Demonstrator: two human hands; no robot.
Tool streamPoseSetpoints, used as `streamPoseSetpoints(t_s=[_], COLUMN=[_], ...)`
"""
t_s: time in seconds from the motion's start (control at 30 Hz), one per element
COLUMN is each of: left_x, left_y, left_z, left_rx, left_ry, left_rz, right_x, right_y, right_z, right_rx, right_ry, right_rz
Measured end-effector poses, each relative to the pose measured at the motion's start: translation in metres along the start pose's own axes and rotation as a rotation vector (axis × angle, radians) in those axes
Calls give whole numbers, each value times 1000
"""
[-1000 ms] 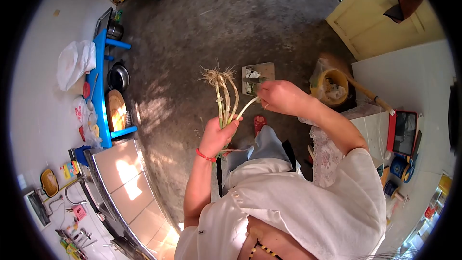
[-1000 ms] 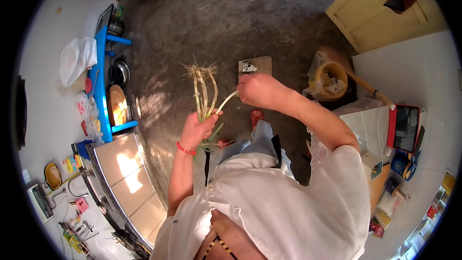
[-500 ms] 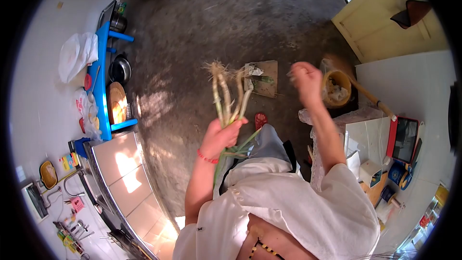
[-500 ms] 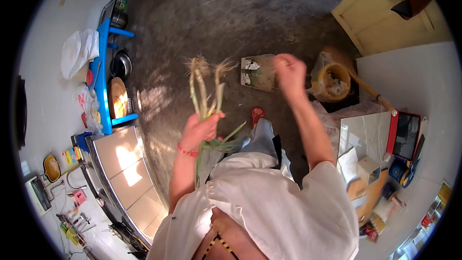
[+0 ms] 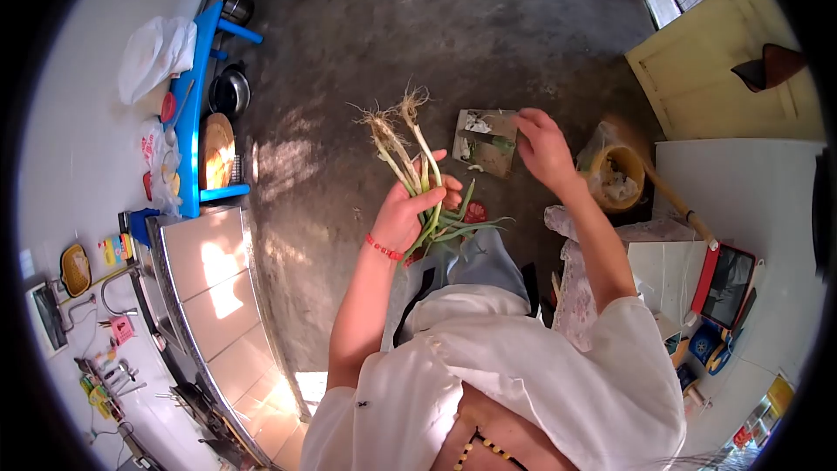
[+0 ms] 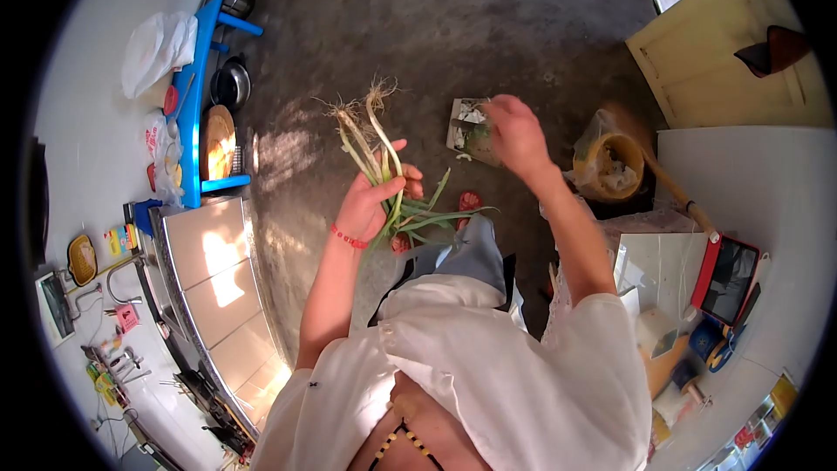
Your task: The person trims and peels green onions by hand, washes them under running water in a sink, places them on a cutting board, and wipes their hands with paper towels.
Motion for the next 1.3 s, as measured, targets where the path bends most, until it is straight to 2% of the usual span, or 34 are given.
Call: streamPoseSetpoints(t_s=[0.07,0.13,0.2,0.23,0.37,0.47,0.6,0.7,0.8,0.9,1.0,1.1,1.2,1.3], left_x=[-5,-6,-8,-6,2,1,5,10,11,11,12,15,20,26], left_y=[0,-1,-9,-17,-21,-7,-3,-3,1,2,2,2,0,-3], left_z=[2,5,7,2,13,18,11,12,17,19,16,17,20,24], left_rx=[-9,-37,-91,-83,87,205,187,81,-77,-243,-177,-87,8,59], left_ry=[-10,-7,-67,-106,42,106,31,60,88,93,68,119,129,156], left_rz=[0,7,-1,-16,186,174,87,77,24,21,-63,-23,-2,35], right_x=[-8,-8,-7,-5,11,14,8,7,9,9,6,6,2,-4], right_y=[20,30,16,4,-27,-33,-17,-18,-17,-15,-4,-8,3,13], right_z=[52,100,126,125,110,102,99,97,103,104,95,74,53,43], right_rx=[-320,-640,-581,-494,-910,-1001,-747,-803,-763,-569,-555,-615,-606,-537], right_ry=[-254,-216,-249,-276,-619,-551,-451,-399,-355,-321,-371,-482,-520,-532], right_rz=[63,-20,243,278,523,493,432,359,409,536,489,415,180,55])
Point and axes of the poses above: each hand's wrist, its own x-axis away from the middle knuckle, its own y-axis out of the back of the hand, z = x × y, the point moved 8 cm from there along -x, towards the middle knuckle, and after that the axes turned 1 degree about z, right-handed, at the moved point
